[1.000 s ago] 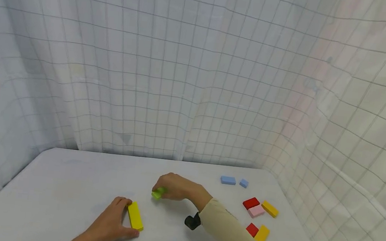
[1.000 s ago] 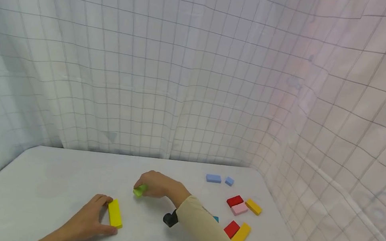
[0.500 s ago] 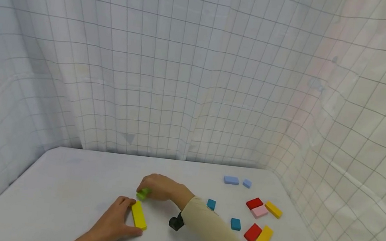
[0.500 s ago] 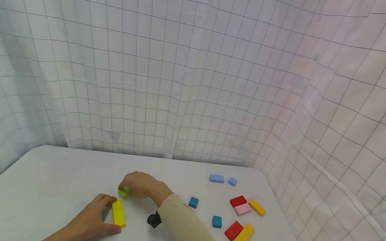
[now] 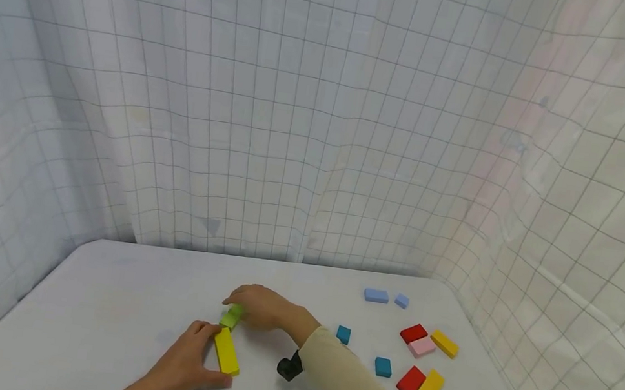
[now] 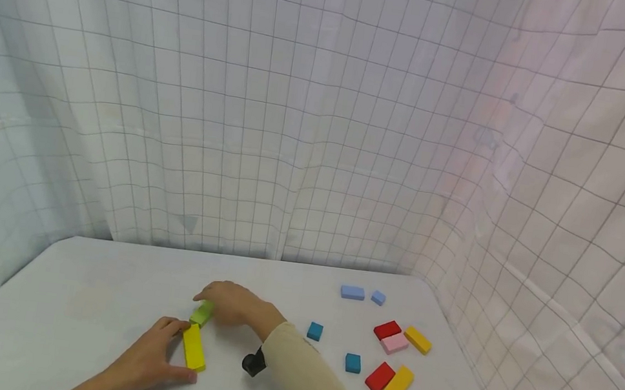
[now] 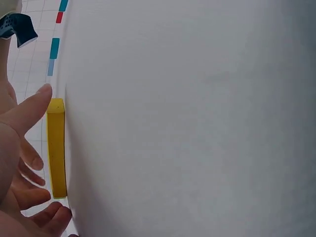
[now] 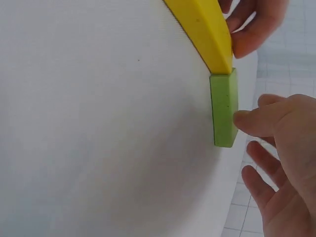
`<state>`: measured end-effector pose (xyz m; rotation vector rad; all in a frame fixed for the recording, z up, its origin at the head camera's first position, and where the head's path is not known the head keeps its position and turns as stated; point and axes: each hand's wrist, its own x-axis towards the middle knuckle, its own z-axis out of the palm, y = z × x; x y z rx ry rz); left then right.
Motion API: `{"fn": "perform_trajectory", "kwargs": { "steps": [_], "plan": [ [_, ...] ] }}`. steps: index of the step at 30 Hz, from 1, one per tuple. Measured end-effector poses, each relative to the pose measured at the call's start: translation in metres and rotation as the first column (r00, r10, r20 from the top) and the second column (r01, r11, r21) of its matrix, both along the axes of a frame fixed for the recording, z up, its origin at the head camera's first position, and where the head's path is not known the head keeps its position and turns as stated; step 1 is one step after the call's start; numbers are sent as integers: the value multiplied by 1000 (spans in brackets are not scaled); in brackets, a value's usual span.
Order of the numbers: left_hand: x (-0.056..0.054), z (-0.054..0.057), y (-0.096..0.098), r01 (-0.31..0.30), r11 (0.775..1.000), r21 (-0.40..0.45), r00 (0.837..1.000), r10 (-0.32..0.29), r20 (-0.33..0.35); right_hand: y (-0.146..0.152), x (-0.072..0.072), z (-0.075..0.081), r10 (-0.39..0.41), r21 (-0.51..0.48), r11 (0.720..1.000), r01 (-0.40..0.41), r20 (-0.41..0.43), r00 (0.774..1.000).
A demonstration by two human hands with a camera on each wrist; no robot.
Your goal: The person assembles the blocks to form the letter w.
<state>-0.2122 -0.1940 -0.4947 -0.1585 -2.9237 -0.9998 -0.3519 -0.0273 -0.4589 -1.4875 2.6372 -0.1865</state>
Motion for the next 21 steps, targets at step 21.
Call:
{"fn": "perform_trajectory", "kwargs": {
  "steps": [21],
  "plan": [
    [-3,4,-4,-46,999,-21,999,46,26,0,-3,-21,-273,-279,864,420,441,855]
  ]
}}
